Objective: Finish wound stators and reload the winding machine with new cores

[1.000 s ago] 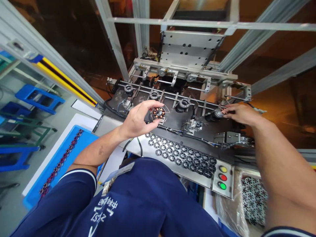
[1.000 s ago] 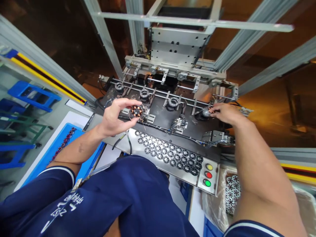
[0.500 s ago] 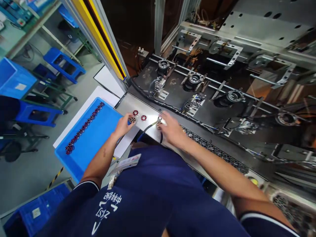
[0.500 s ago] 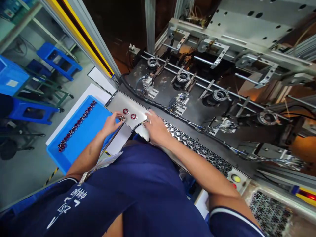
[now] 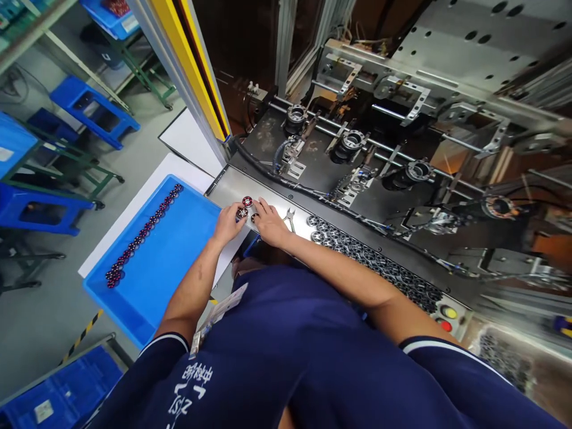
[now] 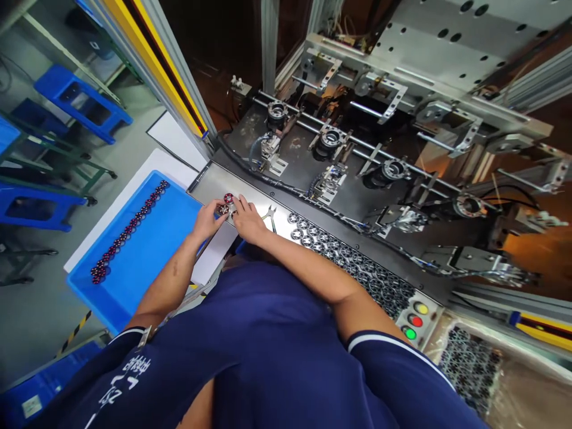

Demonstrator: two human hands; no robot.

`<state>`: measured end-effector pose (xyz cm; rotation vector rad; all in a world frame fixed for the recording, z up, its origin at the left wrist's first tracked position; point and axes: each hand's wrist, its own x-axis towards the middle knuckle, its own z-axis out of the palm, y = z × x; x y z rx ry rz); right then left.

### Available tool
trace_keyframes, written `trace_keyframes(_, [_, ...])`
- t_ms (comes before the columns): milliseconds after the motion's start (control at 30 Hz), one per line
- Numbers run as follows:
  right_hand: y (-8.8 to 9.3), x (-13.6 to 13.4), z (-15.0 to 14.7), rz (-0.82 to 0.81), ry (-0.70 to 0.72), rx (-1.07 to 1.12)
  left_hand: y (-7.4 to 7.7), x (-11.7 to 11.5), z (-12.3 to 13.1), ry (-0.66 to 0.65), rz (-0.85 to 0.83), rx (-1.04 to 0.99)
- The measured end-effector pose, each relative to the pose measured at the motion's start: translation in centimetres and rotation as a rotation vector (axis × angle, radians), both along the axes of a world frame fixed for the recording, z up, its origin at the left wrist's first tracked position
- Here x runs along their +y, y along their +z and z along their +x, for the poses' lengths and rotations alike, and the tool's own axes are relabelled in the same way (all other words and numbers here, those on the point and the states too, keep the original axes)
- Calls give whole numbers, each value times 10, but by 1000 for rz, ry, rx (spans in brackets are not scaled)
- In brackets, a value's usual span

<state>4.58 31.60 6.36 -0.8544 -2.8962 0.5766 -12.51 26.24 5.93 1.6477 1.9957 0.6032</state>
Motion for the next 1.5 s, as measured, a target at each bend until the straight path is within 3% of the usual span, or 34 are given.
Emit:
trace_keyframes(133, [1,-8,1,5,-51,60,3,-2,0,-26,6,1])
trace_keyframes(233, [8,-11,27,15,-90,133,10,-5,-3,-33,15,7])
trace_keyframes(333, [17,-14,88,36,-203,195,19,-13,-6,13,42,27])
trace_keyframes(467, [19,-31,184,77,-479,193,35,-24,1,113,164,20])
trace_keyframes(600, [8,-65,225,79,-513,134,52,-23,22,102,305,-9])
trace_keyframes(767, [-6,-89,216,81,-449,36,65,-9,50,-16,358,-18])
trace_keyframes(1033, [-4,-65,212,44,-193,4,66,-13,66,-100,366,-37])
trace_keyframes(1167, [-2,-52,206,34,-55,54,62,-26,75,-84,124,-268])
trace_keyframes(1267, [17,-39,189,43,-4,117,59,-32,92,-157,-102,-526])
trace_keyframes(1367, [56,-25,159,57,-8,249,61,-29,111,-209,-166,-741])
trace_keyframes(1500, [105,-10,125,26,-33,574,77,-20,123,-77,-146,-1170])
